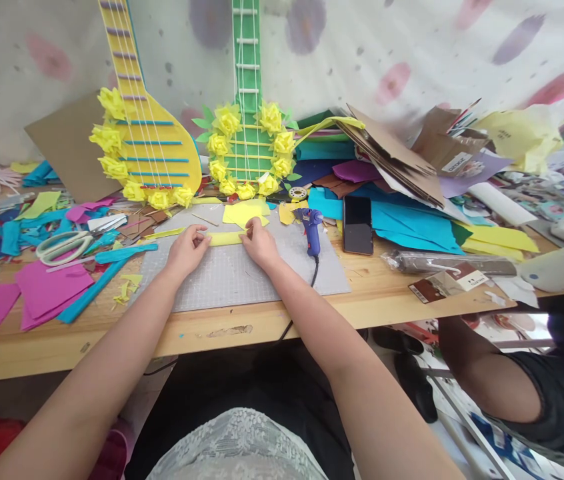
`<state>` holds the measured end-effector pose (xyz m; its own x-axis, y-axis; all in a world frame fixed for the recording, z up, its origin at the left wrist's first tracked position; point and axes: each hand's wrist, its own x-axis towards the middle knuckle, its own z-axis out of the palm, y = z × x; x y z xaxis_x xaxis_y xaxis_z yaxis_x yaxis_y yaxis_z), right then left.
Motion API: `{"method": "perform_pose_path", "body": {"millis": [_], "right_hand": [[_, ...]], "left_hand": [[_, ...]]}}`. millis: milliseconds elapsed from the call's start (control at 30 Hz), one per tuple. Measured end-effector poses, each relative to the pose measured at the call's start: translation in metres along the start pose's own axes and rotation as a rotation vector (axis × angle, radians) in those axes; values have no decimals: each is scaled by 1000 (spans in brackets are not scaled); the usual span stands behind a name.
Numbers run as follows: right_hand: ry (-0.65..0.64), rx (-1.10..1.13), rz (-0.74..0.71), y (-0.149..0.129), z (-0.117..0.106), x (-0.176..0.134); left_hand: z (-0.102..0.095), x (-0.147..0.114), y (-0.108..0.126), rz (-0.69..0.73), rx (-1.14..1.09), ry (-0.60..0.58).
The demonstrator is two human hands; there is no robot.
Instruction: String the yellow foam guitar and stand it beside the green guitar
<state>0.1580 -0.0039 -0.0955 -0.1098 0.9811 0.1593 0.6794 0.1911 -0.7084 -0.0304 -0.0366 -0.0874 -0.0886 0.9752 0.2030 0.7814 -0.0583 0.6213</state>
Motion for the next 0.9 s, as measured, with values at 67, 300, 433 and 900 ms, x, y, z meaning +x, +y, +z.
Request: {"method": "perform_pose_path", "body": {"millis": [67,300,433,900], "right_hand": [[20,-92,-10,-3,1,-1],[13,-345,-31,-12,3,-3],[10,-428,-35,-13,5,-3],[-7,-554,-125,-15,6,-4]], "left_hand": [[1,0,1,4,29,9],[6,0,11,-71,123,71],[9,1,16,-102,180,98],[11,1,17,21,371,59]]}}
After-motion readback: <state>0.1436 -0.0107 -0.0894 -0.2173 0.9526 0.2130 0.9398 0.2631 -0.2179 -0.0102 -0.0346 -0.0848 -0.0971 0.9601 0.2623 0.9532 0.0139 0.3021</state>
